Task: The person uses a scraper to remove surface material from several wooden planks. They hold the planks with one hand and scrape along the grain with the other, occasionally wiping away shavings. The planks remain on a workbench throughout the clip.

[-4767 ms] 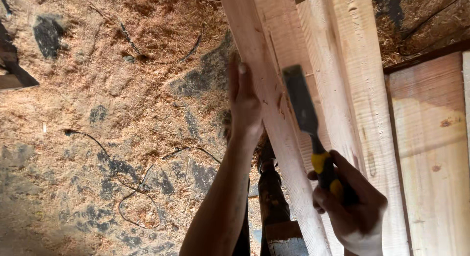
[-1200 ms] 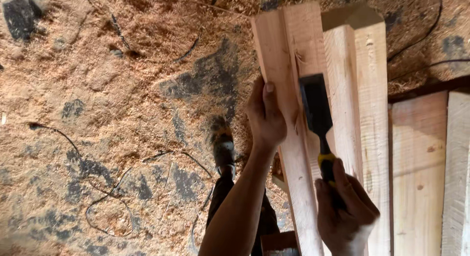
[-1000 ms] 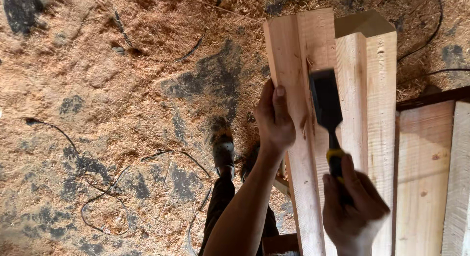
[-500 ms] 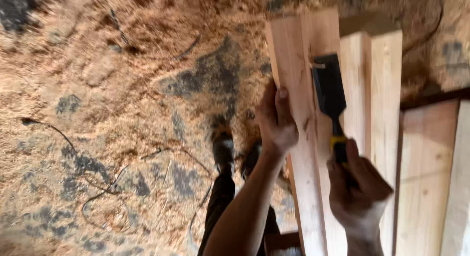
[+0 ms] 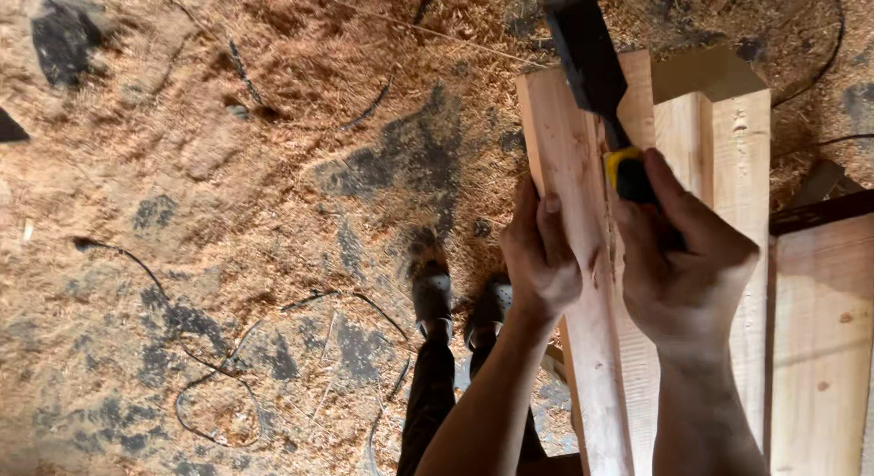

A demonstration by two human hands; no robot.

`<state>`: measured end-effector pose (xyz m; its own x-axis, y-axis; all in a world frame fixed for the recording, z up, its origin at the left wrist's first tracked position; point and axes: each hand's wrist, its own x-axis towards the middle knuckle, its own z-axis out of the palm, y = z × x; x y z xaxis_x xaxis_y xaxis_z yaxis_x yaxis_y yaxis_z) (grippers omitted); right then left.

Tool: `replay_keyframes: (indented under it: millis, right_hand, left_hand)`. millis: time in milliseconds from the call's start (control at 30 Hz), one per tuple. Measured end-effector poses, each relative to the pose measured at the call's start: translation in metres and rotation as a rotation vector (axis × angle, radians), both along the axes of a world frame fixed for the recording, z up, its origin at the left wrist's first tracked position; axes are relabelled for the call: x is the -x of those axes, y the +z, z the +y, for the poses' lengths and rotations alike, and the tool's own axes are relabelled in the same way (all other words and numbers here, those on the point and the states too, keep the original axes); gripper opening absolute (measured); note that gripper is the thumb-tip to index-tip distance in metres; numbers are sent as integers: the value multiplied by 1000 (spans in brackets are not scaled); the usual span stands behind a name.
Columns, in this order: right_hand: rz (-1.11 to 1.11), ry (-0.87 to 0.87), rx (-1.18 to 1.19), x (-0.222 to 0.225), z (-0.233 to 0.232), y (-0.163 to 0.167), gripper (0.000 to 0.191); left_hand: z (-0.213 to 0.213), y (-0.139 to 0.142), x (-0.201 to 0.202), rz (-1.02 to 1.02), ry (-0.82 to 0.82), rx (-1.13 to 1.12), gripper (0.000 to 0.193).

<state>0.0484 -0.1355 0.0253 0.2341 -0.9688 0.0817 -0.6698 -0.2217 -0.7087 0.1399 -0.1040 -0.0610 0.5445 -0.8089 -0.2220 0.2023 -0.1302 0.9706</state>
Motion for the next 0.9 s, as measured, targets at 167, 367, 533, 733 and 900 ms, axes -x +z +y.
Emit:
replay_keyframes:
  millis: [167,367,533,733,900]
  right_hand:
    - [-43,-334,-66,12,33,25,43]
    - [26,-252,-194,62,94,21,41]
    - [113,-129,-122,63,101,29,42]
    - [175,-89,-55,57,70,10,44]
    - [144,-72,-34,61,86,17,48]
  left_hand:
    - [0,4,-5,-109,-7,-37,34]
    - [-5,3,-4,-232,65,-8,34]
    - [-1,1,-1,-182,6,-23,32]
    - [0,6,0,-152,28,4,37]
    - [0,10,-1,-208,32,-88,38]
